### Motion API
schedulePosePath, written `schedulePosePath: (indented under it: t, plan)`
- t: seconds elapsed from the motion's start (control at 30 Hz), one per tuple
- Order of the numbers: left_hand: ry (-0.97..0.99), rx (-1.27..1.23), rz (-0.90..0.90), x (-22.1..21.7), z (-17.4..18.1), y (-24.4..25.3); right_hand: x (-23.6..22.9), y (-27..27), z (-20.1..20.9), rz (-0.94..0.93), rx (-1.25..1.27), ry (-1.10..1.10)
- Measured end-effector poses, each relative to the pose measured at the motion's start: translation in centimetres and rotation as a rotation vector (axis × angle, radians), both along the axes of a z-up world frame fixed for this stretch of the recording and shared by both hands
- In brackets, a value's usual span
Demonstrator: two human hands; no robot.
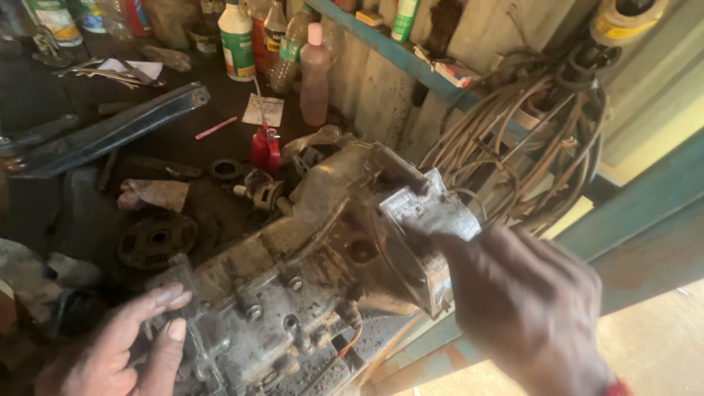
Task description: The person scrapes a metal part clamped in a vise using a flat metal tool. They repeatedly scrape the surface to remove residue and occasionally wipe the part with a cloth.
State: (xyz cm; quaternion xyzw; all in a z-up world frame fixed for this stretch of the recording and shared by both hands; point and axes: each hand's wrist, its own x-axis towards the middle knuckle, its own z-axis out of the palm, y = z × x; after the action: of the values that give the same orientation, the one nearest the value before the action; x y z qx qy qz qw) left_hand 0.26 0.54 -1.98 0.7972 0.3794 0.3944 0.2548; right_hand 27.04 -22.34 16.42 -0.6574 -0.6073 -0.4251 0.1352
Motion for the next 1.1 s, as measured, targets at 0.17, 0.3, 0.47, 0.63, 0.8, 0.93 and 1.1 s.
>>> schedulePosePath:
  t: [0.17,0.3,0.47,0.63,0.8,0.93,1.1]
  plan:
    - [0.118,-0.043,0.002,-0.5,-1.7,0.8,2.4,-1.0,0.3,-0.020,0.000,0.023]
    - [0.056,-0.201,-0.013,-0.4,-3.2,1.7,3.0,-1.3,-1.2,-0.103,-0.088,0.137]
    - [0.107,-0.262,0.030,-0.2,-5.4,3.4,4.5,-2.3,-0.2,0.077,-0.039,0.086]
    - [-0.080,-0.035,-0.039,-0.2,-7.2,3.4,3.3,-1.8,-0.6,0.138,-0.080,-0.111]
    - [-0.199,0.013,-0.137,-0.5,-8.4,3.5,6.8,-1.6,1.3,-0.095,-0.029,0.021]
    - [-0.032,-0.060,-0.035,-0.6,-8.6,4.2,5.9,-2.2,0.9,-0.047,0.048,0.108]
    - [-0.039,-0.061,-0.057,-0.6,-8.1,4.0,4.4,-3.2,0.3,-0.051,-0.161,-0.025]
